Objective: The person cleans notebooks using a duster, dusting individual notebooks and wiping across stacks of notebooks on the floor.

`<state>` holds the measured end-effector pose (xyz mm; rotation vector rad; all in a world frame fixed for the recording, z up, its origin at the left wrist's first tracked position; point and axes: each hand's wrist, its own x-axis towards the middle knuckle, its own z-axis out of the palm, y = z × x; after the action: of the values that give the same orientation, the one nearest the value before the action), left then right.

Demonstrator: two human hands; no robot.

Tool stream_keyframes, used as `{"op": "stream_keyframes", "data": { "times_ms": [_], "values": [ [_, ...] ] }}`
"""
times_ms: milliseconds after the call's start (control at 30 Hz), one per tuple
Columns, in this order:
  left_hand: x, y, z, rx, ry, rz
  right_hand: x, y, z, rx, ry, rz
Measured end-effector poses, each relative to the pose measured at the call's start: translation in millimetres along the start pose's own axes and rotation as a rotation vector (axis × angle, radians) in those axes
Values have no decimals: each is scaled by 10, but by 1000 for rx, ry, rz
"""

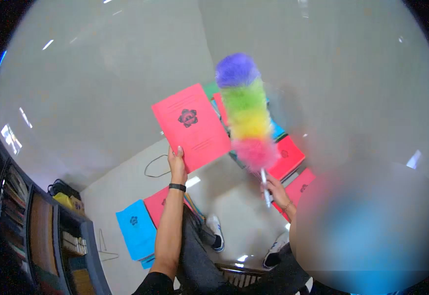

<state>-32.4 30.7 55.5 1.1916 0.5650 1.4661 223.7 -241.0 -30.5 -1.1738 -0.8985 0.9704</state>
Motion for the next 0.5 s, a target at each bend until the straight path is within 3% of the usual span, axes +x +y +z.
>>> {"op": "stream_keyframes", "data": {
  "times_ms": [67, 133, 167, 200, 267, 433, 467, 500],
  "values": [
    [-144, -203, 162, 14, -5, -56, -39, 105, -11, 21, 1, 52],
    [-252, -271, 304, -4, 2, -115, -86, 37, 94, -216, 151, 104],
    [-280, -273, 336, 42, -34, -140, -122, -21, 195, -574, 253, -195],
    [-329, -275, 335, 91, -69, -165, -138, 9, 199, -576, 249, -177],
    [-380, -252, 372, 86, -84, -172, -63, 59, 207, -862, 172, -232],
    [-411, -173, 266, 41, -133, -127, 88, 146, 4, -895, 134, -275],
    [-417, -98, 246, 15, -131, -182, 105, 115, -68, -918, 123, -245],
    [-398, -47, 219, -12, -130, -234, 103, 74, -82, -909, 125, -354]
  ]
}}
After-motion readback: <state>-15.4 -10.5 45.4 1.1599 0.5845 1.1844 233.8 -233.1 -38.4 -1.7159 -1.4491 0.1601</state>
